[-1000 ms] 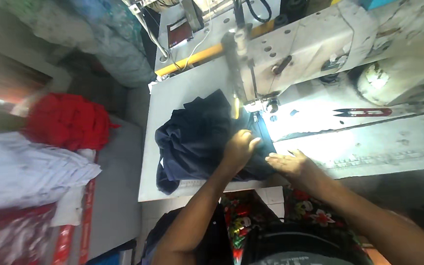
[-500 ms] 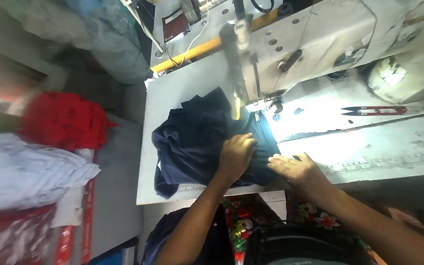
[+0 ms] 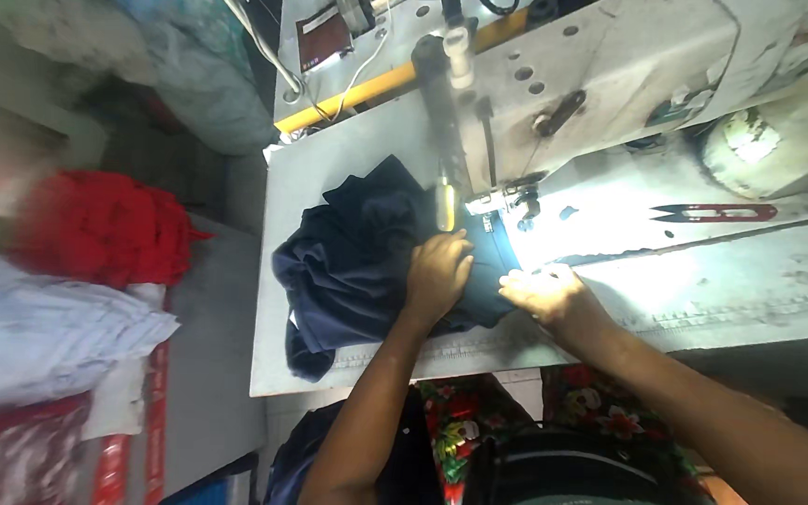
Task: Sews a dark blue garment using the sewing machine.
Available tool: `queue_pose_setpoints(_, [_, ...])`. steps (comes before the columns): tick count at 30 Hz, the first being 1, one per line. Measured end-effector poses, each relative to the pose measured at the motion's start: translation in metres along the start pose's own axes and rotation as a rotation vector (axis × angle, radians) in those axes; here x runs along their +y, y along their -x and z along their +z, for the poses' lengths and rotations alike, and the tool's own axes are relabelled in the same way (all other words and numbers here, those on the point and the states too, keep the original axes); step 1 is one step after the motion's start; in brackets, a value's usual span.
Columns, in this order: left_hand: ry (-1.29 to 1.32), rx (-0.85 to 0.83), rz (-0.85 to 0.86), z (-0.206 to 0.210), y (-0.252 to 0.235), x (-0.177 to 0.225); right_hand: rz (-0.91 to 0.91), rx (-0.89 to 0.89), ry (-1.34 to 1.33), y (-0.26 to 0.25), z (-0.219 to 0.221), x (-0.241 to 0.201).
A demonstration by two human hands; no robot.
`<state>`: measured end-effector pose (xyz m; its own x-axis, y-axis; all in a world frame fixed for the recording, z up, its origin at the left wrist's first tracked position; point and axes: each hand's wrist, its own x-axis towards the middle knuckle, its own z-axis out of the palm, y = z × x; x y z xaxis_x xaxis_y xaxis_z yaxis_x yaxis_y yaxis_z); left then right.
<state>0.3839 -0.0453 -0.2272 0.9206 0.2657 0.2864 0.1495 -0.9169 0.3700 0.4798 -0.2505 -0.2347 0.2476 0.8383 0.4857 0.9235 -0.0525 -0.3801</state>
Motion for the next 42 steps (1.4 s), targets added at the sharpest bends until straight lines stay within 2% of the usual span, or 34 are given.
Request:
queue_pose_setpoints(16, [0.006, -0.023, -0.056, 0.003, -0.041, -0.036, 0.039, 0.018, -0.046, -0.031, 0.013, 0.024])
queue_pose_setpoints(20, [0.126, -0.113, -0.003, -0.009, -0.044, -0.036, 0.063, 0.012, -0.029, -0.034, 0.017, 0.03])
queue_pose_setpoints(24, [0.105, -0.371, 0.08, -0.042, -0.033, -0.024, 0.07, -0.035, -0.125, -0.033, 0.012, 0.033])
queue_pose_setpoints(28, [-0.003, -0.37, 0.178, -0.069, -0.023, -0.017, 0.092, -0.162, -0.229, -0.035, 0.004, 0.036])
queue_pose_setpoints(31, [0.023, -0.321, 0.311, -0.078, -0.008, 0.023, 0.087, -0.267, -0.302, -0.032, -0.007, 0.029])
queue_pose_setpoints(33, [0.104, -0.35, 0.345, -0.073, 0.007, 0.06, -0.014, -0.215, -0.268, -0.024, -0.014, 0.017])
queue_pose_setpoints(36, [0.276, -0.42, 0.282, -0.054, 0.017, 0.079, -0.126, -0.136, -0.169, -0.001, -0.016, 0.005])
queue_pose_setpoints(38, [0.373, -0.338, 0.19, -0.039, 0.017, 0.067, -0.103, -0.117, -0.107, 0.017, -0.016, -0.002])
queue_pose_setpoints(40, [0.315, -0.209, 0.066, -0.026, 0.017, 0.052, -0.05, -0.091, -0.102, 0.028, -0.014, -0.007])
queue_pose_setpoints(42, [0.157, -0.169, -0.023, -0.017, 0.022, 0.034, -0.015, -0.064, -0.097, 0.031, -0.011, -0.011])
